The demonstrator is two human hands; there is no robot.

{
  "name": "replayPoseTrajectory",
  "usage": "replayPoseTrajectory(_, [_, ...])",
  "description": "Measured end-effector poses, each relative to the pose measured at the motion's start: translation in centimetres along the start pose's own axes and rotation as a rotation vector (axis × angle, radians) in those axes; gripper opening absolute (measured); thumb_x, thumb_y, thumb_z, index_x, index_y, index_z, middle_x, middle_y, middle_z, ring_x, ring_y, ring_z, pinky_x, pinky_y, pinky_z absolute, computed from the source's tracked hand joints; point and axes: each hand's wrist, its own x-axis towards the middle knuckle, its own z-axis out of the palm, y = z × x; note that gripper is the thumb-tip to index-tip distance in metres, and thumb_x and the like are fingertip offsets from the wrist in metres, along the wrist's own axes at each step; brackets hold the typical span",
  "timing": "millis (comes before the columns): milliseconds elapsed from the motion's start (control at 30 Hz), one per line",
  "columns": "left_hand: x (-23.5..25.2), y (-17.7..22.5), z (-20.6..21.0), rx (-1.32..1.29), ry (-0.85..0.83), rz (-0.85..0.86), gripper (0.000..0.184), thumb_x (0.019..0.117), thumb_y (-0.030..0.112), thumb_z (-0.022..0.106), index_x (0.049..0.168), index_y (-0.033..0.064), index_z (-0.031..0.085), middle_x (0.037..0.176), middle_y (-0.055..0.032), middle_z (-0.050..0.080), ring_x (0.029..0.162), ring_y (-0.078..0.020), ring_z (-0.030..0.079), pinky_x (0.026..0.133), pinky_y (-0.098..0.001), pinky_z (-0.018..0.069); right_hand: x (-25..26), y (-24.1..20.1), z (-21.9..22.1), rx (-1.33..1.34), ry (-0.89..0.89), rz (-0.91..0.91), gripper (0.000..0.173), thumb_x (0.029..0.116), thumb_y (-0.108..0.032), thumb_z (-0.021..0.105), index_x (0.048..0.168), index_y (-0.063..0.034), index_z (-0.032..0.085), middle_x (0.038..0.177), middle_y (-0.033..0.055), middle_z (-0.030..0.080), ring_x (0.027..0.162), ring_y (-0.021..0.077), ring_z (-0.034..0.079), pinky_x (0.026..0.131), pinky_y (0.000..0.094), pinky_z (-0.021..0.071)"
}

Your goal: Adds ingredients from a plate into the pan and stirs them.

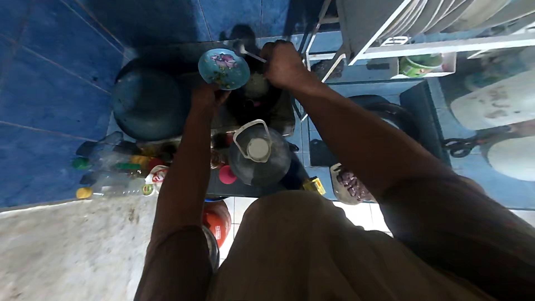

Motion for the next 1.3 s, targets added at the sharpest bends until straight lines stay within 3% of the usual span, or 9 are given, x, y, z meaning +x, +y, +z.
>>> replayPoseTrajectory(100, [-0.1, -0.2, -0.3, 0.005, -0.028, 0.001, 0.037, 0.1011, 0.007, 0.057, 0.136, -0.0023, 0.051, 0.12, -0.0217, 0.067, 0.101, -0.0308, 0.073, 0.087, -0.0433, 0.0645, 0.5, -1.0, 1.3, 0.046, 0.01, -0.098, 0.026, 0.0908, -0.011, 0.066, 0.116, -0.0065, 0.071, 0.118, 0.0191, 0.067, 0.116, 0.0351, 0.065, 0.098, 0.0545, 0.0544])
replayPoseTrajectory(300, [-0.5, 0.2, -0.9, 0.08, -0.02, 0.019, 0.036, 0.1034, 0.013, 0.056, 0.136, -0.0007, 0.052, 0.12, -0.0206, 0.068, 0.099, -0.0292, 0.074, 0.084, -0.0414, 0.0651, 1.3, -1.2, 1.8, 0.066, -0.008, -0.104, 0.024, 0.0903, -0.013, 0.067, 0.113, -0.0083, 0.074, 0.117, 0.0171, 0.069, 0.115, 0.0341, 0.065, 0.099, 0.0555, 0.0538])
replayPoseTrajectory(467, [-0.3, 0.8, -2.1, 0.033, 0.044, 0.038, 0.035, 0.1037, 0.012, 0.055, 0.136, -0.0006, 0.052, 0.118, -0.0207, 0.068, 0.097, -0.0297, 0.074, 0.082, -0.0425, 0.0656, 1.0, 1.0, 1.0, 0.147, 0.064, 0.109, 0.03, 0.09, -0.017, 0.068, 0.119, -0.0094, 0.072, 0.117, 0.0175, 0.072, 0.112, 0.0359, 0.068, 0.096, 0.0599, 0.0543])
replayPoseTrajectory(633, [-0.8, 1.5, -3.4, 0.01, 0.101, 0.036, 0.035, 0.1033, 0.015, 0.055, 0.136, 0.0016, 0.052, 0.115, -0.0197, 0.068, 0.093, -0.028, 0.073, 0.079, -0.0408, 0.0649, 0.6, 5.4, 3.5, -0.057, -0.14, 0.301, 0.034, 0.0992, -0.028, 0.062, 0.114, 0.0022, 0.07, 0.125, 0.0279, 0.066, 0.122, 0.0464, 0.061, 0.1, 0.0683, 0.0484])
replayPoseTrajectory(733, [-1.7, 2.0, -3.5, 0.014, 0.096, 0.039, 0.033, 0.1033, 0.014, 0.056, 0.134, 0.0001, 0.054, 0.114, -0.0202, 0.069, 0.092, -0.0284, 0.074, 0.079, -0.0402, 0.0651, 0.1, 6.2, 5.6, -0.154, -0.219, 0.432, 0.036, 0.0968, -0.022, 0.062, 0.119, 0.0066, 0.065, 0.126, 0.0306, 0.064, 0.118, 0.0487, 0.063, 0.091, 0.0693, 0.0524])
replayPoseTrajectory(833, [-2.1, 2.3, -3.5, 0.01, 0.072, 0.053, 0.032, 0.1044, 0.014, 0.055, 0.133, -0.0003, 0.054, 0.114, -0.0202, 0.069, 0.093, -0.0287, 0.075, 0.08, -0.0407, 0.0653, -0.6, 6.3, 6.9, -0.118, -0.185, 0.378, 0.04, 0.0925, -0.017, 0.067, 0.125, 0.0051, 0.061, 0.128, 0.0293, 0.063, 0.118, 0.0478, 0.063, 0.09, 0.0683, 0.0534])
replayPoseTrajectory(933, [-2.5, 2.5, -3.5, -0.003, 0.044, 0.066, 0.032, 0.1048, 0.015, 0.055, 0.134, 0.0007, 0.052, 0.112, -0.0196, 0.069, 0.093, -0.0284, 0.074, 0.08, -0.0411, 0.0652, -0.4, 5.9, 7.4, -0.074, -0.192, 0.294, 0.034, 0.0949, -0.016, 0.065, 0.121, 0.0062, 0.064, 0.129, 0.0305, 0.062, 0.121, 0.0494, 0.061, 0.094, 0.0702, 0.0506])
replayPoseTrajectory(1067, [-2.9, 2.6, -3.8, -0.02, 0.035, 0.078, 0.034, 0.105, 0.014, 0.056, 0.135, -0.0004, 0.05, 0.114, -0.0208, 0.069, 0.095, -0.03, 0.074, 0.082, -0.0427, 0.0655, -0.2, 5.4, 7.1, -0.044, -0.112, 0.376, 0.041, 0.0956, -0.02, 0.063, 0.129, 0.0025, 0.06, 0.127, 0.0286, 0.064, 0.118, 0.0476, 0.063, 0.092, 0.0688, 0.0525])
replayPoseTrajectory(1300, [-2.9, 2.7, -3.8, -0.009, 0.055, 0.062, 0.033, 0.105, 0.014, 0.056, 0.134, -0.0005, 0.051, 0.113, -0.0207, 0.07, 0.094, -0.0305, 0.075, 0.082, -0.0426, 0.0658, 0.0, 5.1, 7.3, -0.075, -0.167, 0.306, 0.036, 0.0942, -0.019, 0.065, 0.12, 0.0047, 0.064, 0.125, 0.0291, 0.065, 0.118, 0.048, 0.063, 0.091, 0.0699, 0.052])
